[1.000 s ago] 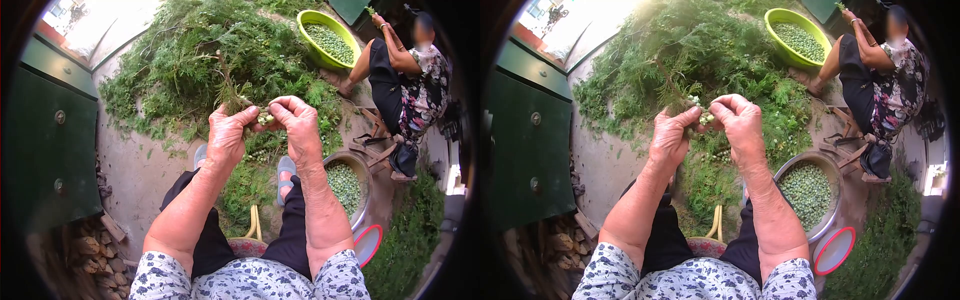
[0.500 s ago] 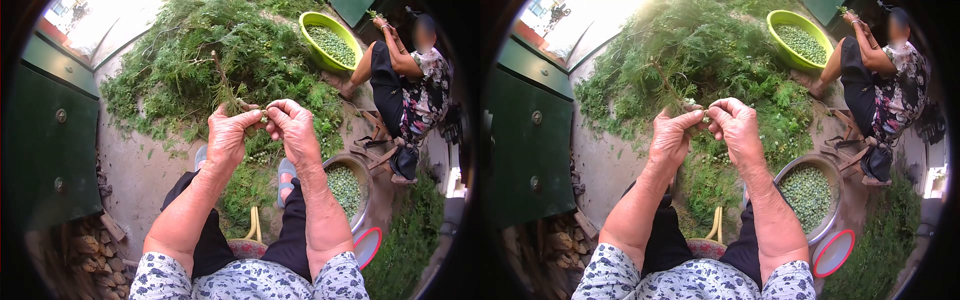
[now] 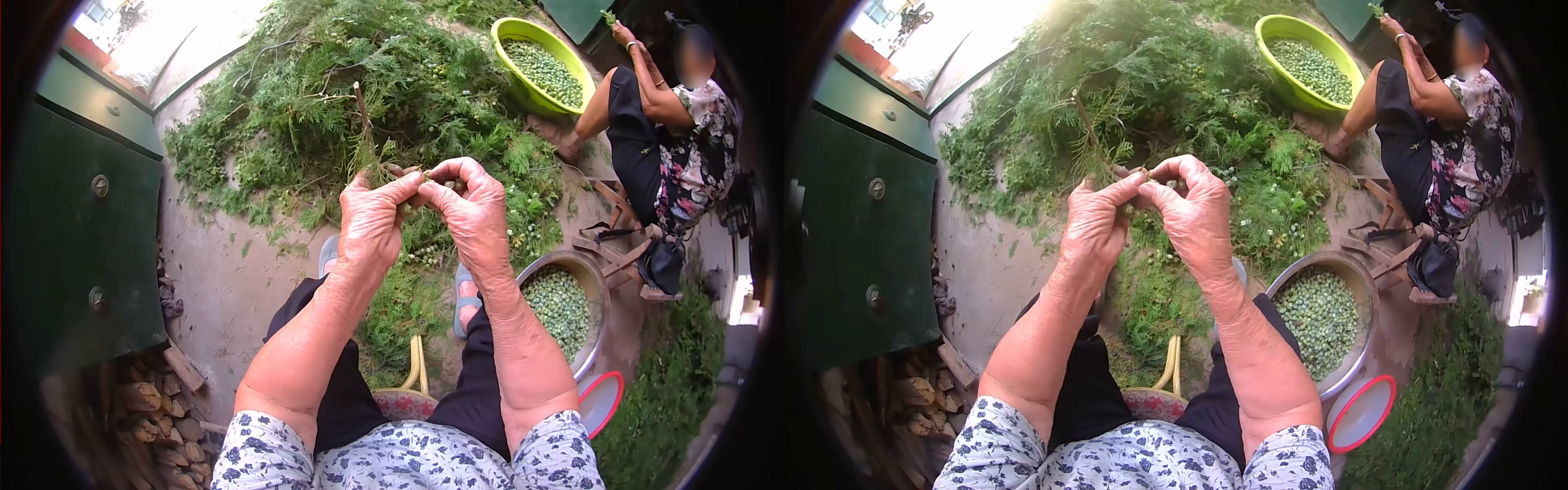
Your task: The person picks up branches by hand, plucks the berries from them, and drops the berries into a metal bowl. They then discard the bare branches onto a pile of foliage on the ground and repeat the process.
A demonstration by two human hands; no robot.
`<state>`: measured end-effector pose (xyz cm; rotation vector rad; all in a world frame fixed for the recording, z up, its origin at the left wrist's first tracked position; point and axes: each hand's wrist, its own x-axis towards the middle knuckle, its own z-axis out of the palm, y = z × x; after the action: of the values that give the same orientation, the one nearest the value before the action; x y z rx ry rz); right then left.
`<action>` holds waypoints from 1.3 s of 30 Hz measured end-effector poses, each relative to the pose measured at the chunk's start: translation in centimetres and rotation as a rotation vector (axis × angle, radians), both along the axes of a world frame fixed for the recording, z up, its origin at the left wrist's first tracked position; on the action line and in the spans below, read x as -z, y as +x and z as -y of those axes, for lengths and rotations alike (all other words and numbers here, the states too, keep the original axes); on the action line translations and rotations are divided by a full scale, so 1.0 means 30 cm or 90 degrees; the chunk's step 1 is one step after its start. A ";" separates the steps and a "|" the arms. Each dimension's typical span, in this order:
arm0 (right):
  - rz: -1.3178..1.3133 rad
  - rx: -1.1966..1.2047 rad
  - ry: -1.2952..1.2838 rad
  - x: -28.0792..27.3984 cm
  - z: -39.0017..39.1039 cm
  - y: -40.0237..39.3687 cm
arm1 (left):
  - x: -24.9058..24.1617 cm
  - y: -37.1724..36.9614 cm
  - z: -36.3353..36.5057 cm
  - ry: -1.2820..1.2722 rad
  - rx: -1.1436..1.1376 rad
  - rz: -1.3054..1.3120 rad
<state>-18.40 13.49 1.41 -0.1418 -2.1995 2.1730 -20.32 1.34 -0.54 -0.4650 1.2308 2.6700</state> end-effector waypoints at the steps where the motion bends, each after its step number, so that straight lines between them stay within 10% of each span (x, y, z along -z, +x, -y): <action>1: 0.009 0.000 -0.017 0.000 -0.002 -0.003 | -0.002 -0.001 0.002 0.000 0.000 0.000; 9: 0.082 0.000 -0.483 -0.007 -0.030 -0.015 | -0.031 -0.022 -0.005 0.150 -0.021 0.060; 21: -0.101 0.009 0.115 0.043 0.061 0.024 | 0.016 -0.017 -0.014 0.166 -0.011 -0.012; 34: -0.239 0.020 0.205 0.049 0.078 0.023 | 0.017 -0.015 -0.009 0.189 -0.013 -0.004; 39: 0.036 0.014 -0.182 0.047 0.069 0.014 | 0.014 -0.016 -0.014 0.204 -0.031 -0.019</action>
<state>-17.98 11.41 -0.01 -0.2393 -1.8900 2.4876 -20.80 1.77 -0.95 -0.4103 0.7821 2.8502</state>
